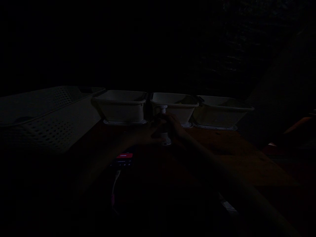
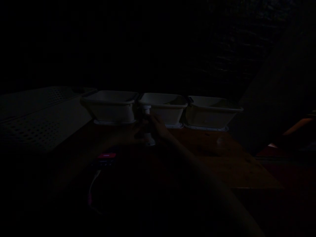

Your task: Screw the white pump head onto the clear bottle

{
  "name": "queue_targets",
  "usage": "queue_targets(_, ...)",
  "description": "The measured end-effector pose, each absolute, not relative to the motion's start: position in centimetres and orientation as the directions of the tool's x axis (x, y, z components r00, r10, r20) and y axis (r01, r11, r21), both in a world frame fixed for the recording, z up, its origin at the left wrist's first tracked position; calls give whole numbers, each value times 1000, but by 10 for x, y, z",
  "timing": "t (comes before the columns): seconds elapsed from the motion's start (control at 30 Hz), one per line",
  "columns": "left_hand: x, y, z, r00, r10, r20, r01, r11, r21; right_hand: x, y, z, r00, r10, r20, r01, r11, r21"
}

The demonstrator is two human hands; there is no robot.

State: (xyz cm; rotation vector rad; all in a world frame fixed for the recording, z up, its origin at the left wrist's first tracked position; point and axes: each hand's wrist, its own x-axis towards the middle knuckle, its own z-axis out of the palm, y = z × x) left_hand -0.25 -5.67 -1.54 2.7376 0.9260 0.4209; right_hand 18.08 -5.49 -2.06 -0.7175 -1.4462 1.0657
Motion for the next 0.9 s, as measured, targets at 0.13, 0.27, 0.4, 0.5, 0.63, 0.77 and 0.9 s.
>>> queue_targets(0.13,-2,-56,-15,779,590,213,525,-799,294,181,-53,-23,-169,887,430,-162,405,-900)
queue_targets(0.27,-1,-57,-13,789,562,250,488,-819,303,182,-51,-24,-178,889,423,-149,401,-904)
queue_targets(0.4,-1,-61,-10,793,564,231,492,-816,305,182,-51,-25,-177,885,430,-134,411,-902)
queue_targets(0.5,-1,-62,-10,778,596,200,534,-794,289,181,-52,-24,-177,889,422,-146,400,-905)
queue_targets(0.63,-1,-61,-11,769,605,205,542,-788,290,179,-57,-21,-174,896,409,-161,384,-909)
queue_targets(0.77,-2,-63,-9,779,605,165,542,-782,308,178,-61,-18,-134,909,395,-141,377,-916)
queue_targets(0.9,-3,-64,-8,792,588,162,525,-793,311,180,-60,-19,-146,909,390,-134,373,-918)
